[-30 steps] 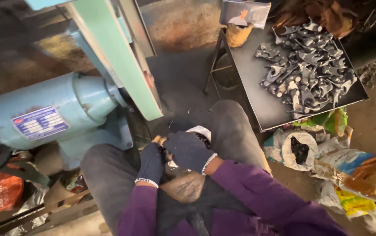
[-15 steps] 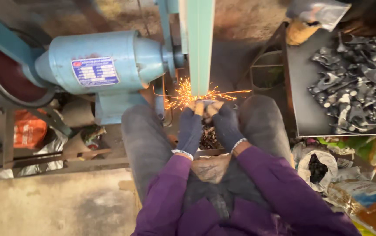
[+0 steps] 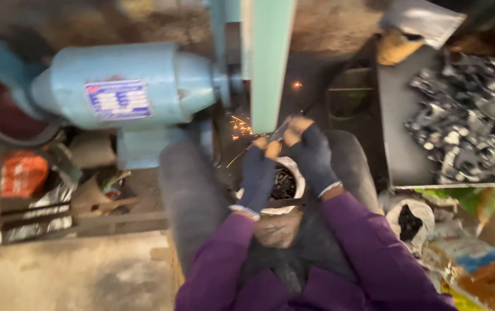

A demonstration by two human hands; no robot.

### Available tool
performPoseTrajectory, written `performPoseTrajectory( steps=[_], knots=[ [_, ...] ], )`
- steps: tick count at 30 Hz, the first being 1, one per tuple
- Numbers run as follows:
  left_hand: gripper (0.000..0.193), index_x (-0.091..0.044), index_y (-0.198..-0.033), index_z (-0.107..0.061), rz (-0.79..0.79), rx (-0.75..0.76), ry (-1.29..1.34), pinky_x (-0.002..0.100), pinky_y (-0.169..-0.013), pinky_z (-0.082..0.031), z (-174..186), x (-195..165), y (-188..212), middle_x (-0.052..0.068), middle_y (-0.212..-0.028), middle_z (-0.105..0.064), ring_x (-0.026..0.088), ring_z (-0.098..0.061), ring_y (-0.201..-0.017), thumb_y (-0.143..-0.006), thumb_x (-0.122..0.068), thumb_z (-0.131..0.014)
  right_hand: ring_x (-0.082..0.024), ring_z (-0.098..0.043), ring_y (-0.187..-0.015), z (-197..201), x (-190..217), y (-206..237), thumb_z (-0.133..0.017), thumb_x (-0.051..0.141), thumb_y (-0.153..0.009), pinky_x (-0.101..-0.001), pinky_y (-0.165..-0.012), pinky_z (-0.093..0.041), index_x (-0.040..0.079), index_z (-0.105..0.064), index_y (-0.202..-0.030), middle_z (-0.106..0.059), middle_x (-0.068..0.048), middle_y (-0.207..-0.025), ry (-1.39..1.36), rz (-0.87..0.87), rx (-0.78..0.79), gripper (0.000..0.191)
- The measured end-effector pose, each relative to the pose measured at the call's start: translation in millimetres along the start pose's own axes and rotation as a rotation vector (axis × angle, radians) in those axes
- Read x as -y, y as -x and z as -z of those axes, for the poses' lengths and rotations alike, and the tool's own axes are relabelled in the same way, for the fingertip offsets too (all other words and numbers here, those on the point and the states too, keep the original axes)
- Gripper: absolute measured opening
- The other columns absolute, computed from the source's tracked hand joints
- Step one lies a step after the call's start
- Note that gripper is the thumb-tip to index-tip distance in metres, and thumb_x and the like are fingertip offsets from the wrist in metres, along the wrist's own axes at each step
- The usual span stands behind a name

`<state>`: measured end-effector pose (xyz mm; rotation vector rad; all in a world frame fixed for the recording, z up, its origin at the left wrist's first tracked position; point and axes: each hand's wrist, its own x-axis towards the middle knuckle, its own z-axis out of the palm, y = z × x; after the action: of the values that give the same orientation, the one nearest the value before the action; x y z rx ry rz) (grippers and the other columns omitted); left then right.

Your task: The person sits at a bench grinder and grinds small metal castings one at a time, holding each piece by hand against the spinning wheel until sparks fly. Finished pieces are placed on a metal tray of ground parts, and new rough castings are picked from the tray to continue grinding.

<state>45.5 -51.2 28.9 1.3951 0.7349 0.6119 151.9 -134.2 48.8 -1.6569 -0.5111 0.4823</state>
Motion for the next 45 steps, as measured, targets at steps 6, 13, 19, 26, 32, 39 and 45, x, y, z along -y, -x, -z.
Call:
performPoseTrajectory(
  steps=[6,13,19,26,32,39,45],
  knots=[
    [0.029,-0.001,-0.125,-0.063,0.132,0.088,0.184,0.026,-0.079,-0.052,28,7,13,0.004,-0.102,-0.07,0.009,-0.062,-0.089,-0.101,-0.017,-0.059,-0.009,-0.066,-0.079,0,-1,31,-0.067,0.015,-0.098,-0.0258,-0.072,-0.053,-0.002,-0.071,-0.102,-0.072,-0.004,-0.086,-0.036,-0.103,0.183,0.018],
    [0.028,0.001,-0.128,-0.067,0.193,0.185,-0.003,0.026,-0.072,-0.047,45,3,7,0.005,-0.102,-0.07,0.009,-0.057,-0.083,-0.105,-0.013,-0.058,-0.009,-0.061,-0.075,0,19,41,-0.065,0.016,-0.1,-0.0264,-0.069,-0.051,-0.002,-0.071,-0.102,-0.07,-0.003,-0.084,-0.231,-0.181,0.251,0.019],
    [0.03,0.003,-0.127,-0.062,0.223,0.201,0.297,0.027,-0.084,-0.056,38,6,11,0.006,-0.109,-0.072,0.012,-0.069,-0.096,-0.104,-0.014,-0.056,-0.008,-0.065,-0.068,3,38,41,-0.067,0.024,-0.095,-0.0274,-0.064,-0.05,0.003,-0.073,-0.102,-0.069,-0.002,-0.076,0.309,-0.071,0.128,0.023],
    [0.028,0.003,-0.124,-0.064,0.194,0.214,0.244,0.028,-0.076,-0.055,40,13,7,0.008,-0.099,-0.072,0.013,-0.068,-0.086,-0.104,-0.015,-0.057,-0.008,-0.064,-0.07,0,19,41,-0.062,0.02,-0.1,-0.0249,-0.065,-0.052,0.0,-0.071,-0.096,-0.071,-0.001,-0.08,-0.07,-0.215,0.213,0.022],
    [0.024,0.0,-0.117,-0.067,0.196,0.052,0.307,0.026,-0.066,-0.05,47,28,-2,0.001,-0.086,-0.068,0.009,-0.06,-0.075,-0.102,-0.016,-0.06,-0.007,-0.058,-0.073,-30,-13,34,-0.064,0.014,-0.1,-0.0246,-0.066,-0.048,0.0,-0.07,-0.098,-0.067,0.0,-0.083,-0.289,-0.192,0.201,0.015],
    [0.031,0.004,-0.118,-0.066,-0.041,-0.058,0.061,0.025,-0.073,-0.053,34,20,-15,0.007,-0.096,-0.072,0.01,-0.064,-0.084,-0.105,-0.023,-0.06,-0.014,-0.065,-0.077,-53,-20,27,-0.065,0.016,-0.1,-0.0303,-0.068,-0.051,-0.001,-0.069,-0.097,-0.069,-0.007,-0.085,0.101,0.013,-0.046,0.018],
    [0.036,0.003,-0.122,-0.064,0.211,-0.108,0.176,0.027,-0.068,-0.059,43,12,-17,0.006,-0.098,-0.071,0.011,-0.067,-0.082,-0.101,-0.026,-0.058,-0.026,-0.07,-0.077,-82,-13,30,-0.066,0.021,-0.097,-0.0387,-0.067,-0.054,0.001,-0.068,-0.099,-0.072,-0.015,-0.086,0.332,0.08,-0.179,0.02]
  ],
)
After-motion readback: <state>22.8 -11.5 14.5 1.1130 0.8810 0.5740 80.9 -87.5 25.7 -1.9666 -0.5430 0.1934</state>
